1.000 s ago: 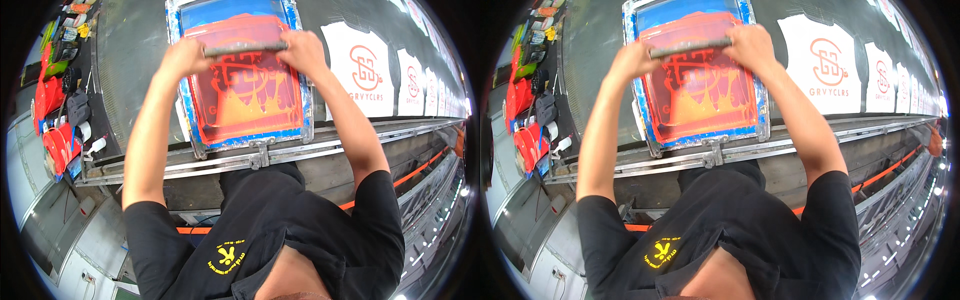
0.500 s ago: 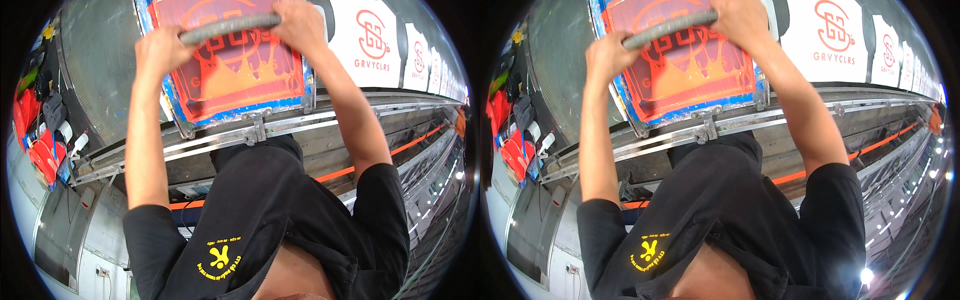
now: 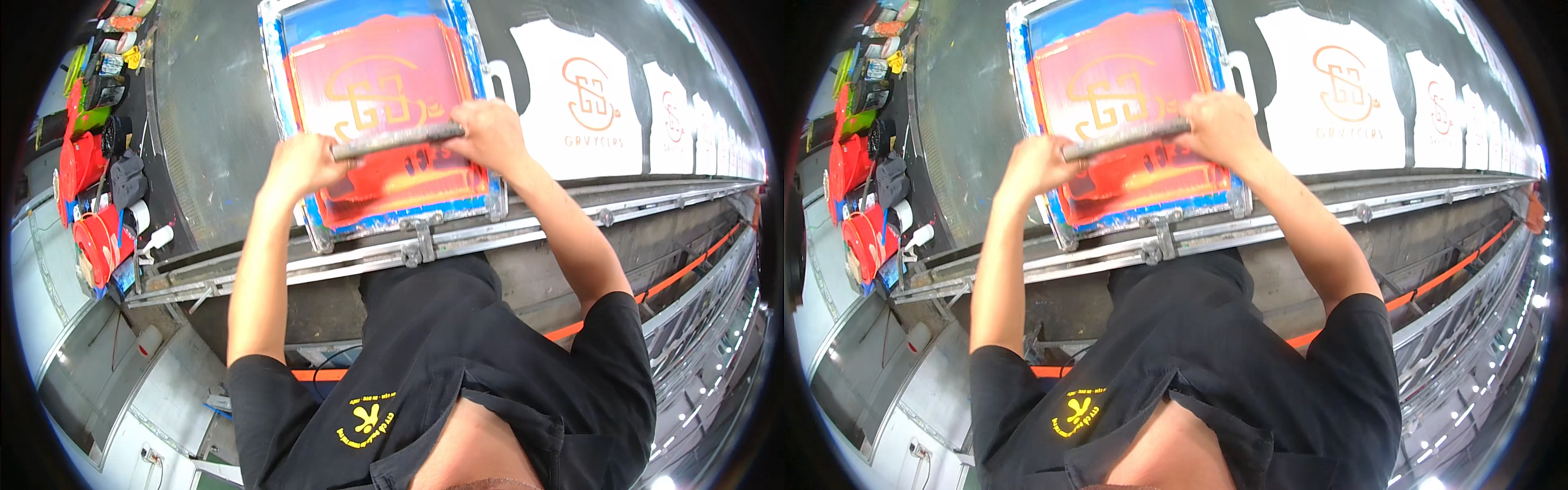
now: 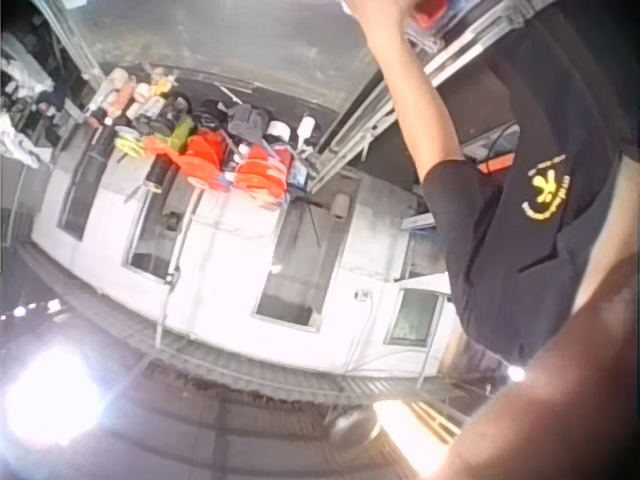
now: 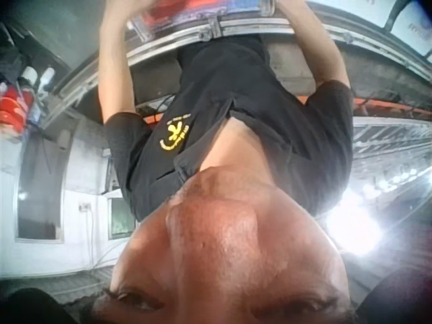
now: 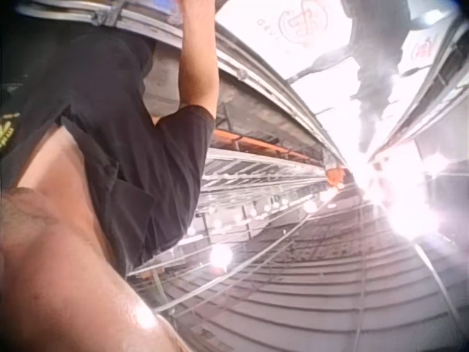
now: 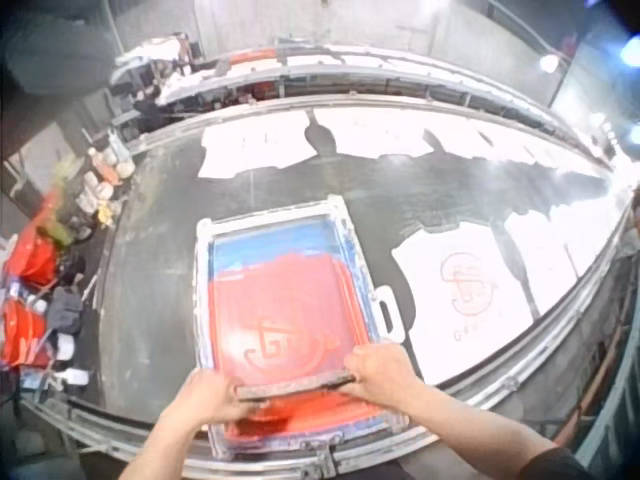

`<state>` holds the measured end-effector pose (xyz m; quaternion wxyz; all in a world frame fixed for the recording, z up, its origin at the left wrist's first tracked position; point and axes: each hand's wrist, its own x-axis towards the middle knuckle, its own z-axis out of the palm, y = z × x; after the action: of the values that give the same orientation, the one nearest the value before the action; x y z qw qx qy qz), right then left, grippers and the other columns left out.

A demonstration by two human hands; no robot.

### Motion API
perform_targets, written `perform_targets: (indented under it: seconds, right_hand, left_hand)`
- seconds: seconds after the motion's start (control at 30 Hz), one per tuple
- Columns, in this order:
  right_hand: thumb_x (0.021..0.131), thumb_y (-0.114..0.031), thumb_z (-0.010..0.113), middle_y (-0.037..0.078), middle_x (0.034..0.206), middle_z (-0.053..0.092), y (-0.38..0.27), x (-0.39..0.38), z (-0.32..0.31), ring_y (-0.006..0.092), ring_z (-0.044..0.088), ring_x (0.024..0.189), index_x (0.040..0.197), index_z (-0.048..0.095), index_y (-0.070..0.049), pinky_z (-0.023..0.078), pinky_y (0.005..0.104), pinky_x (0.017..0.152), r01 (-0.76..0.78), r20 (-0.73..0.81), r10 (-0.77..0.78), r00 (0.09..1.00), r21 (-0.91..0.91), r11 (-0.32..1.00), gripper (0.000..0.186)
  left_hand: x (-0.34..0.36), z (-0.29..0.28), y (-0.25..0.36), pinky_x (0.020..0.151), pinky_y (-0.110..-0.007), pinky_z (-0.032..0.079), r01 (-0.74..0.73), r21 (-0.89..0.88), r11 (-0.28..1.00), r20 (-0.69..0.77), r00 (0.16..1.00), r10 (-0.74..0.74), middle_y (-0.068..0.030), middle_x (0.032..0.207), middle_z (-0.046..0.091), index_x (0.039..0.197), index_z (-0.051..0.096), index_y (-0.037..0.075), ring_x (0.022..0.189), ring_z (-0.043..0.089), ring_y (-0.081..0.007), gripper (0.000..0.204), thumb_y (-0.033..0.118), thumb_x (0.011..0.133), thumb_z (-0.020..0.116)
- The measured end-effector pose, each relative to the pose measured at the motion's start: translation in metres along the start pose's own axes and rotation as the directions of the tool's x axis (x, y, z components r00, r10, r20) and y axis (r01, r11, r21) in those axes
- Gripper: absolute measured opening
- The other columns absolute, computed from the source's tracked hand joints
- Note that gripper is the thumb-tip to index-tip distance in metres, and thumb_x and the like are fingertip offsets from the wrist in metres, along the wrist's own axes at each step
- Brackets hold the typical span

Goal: The person uses a squeegee to apply red ink onto a screen printing frame, repeatedly pulling the ink across the mesh to print a logo onto white t-shirts. After printing, the person scrapes the excess ink back into a container and then uses a high-pressure water hose to clean the ink off the screen frame.

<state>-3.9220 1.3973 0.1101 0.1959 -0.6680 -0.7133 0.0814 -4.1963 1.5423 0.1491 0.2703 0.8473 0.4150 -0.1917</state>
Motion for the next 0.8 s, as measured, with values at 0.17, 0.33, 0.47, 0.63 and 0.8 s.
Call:
perform_targets:
  seconds: [0.17,0.33,0.47,0.63,0.8]
  right_hand:
    - [0.071,-0.039,0.085,0.012,0.082,0.070,0.067,0.117,0.016,0.0362,0.068,0.079,0.086,0.070,-0.009,0.054,0.0486,0.068,-0.048,-0.055,0.044,0.998,-0.082,0.995,0.037]
    - [0.067,-0.040,0.087,0.018,0.079,0.071,0.084,0.158,0.030,0.0378,0.070,0.078,0.078,0.071,-0.005,0.056,0.0492,0.071,-0.080,-0.078,0.063,0.995,-0.234,0.969,0.040]
    - [0.066,-0.038,0.088,0.017,0.078,0.071,0.055,0.122,0.036,0.0382,0.070,0.077,0.081,0.071,-0.006,0.055,0.0491,0.071,-0.112,-0.101,0.090,0.991,-0.244,0.963,0.039]
    - [0.065,-0.022,0.084,0.007,0.077,0.067,0.022,0.024,0.040,0.0323,0.067,0.079,0.081,0.068,-0.011,0.052,0.0458,0.068,-0.094,-0.126,0.075,0.989,-0.152,0.984,0.025]
    - [0.057,-0.015,0.081,0.003,0.074,0.057,-0.029,-0.085,0.040,0.0236,0.062,0.072,0.078,0.066,-0.013,0.047,0.0396,0.066,-0.030,-0.204,0.010,0.979,-0.097,0.995,0.026]
  left_hand:
    - [0.105,-0.074,-0.027,0.076,-0.045,0.058,-0.004,0.162,0.987,-0.157,0.987,0.030,-0.0161,0.083,0.075,0.085,0.079,0.008,0.085,0.074,-0.0343,0.064,0.071,0.073,0.078]
    - [0.152,-0.079,-0.041,0.073,-0.045,0.056,-0.038,0.137,0.990,-0.294,0.953,0.078,-0.0147,0.078,0.074,0.090,0.079,0.008,0.079,0.073,-0.0348,0.060,0.065,0.074,0.078]
    - [0.117,-0.047,-0.037,0.074,-0.045,0.056,-0.009,0.172,0.985,-0.337,0.939,0.067,-0.0132,0.078,0.074,0.096,0.079,0.011,0.081,0.073,-0.0342,0.054,0.062,0.077,0.077]
    - [0.032,0.007,-0.006,0.078,-0.045,0.057,0.033,0.123,0.992,-0.258,0.966,-0.001,-0.0117,0.087,0.076,0.097,0.079,0.013,0.087,0.073,-0.0346,0.045,0.053,0.076,0.079]
    - [-0.065,0.091,0.013,0.084,-0.047,0.057,0.019,0.077,0.997,-0.305,0.952,0.005,-0.0124,0.099,0.074,0.107,0.077,0.015,0.097,0.071,-0.0342,0.040,0.030,0.071,0.081]
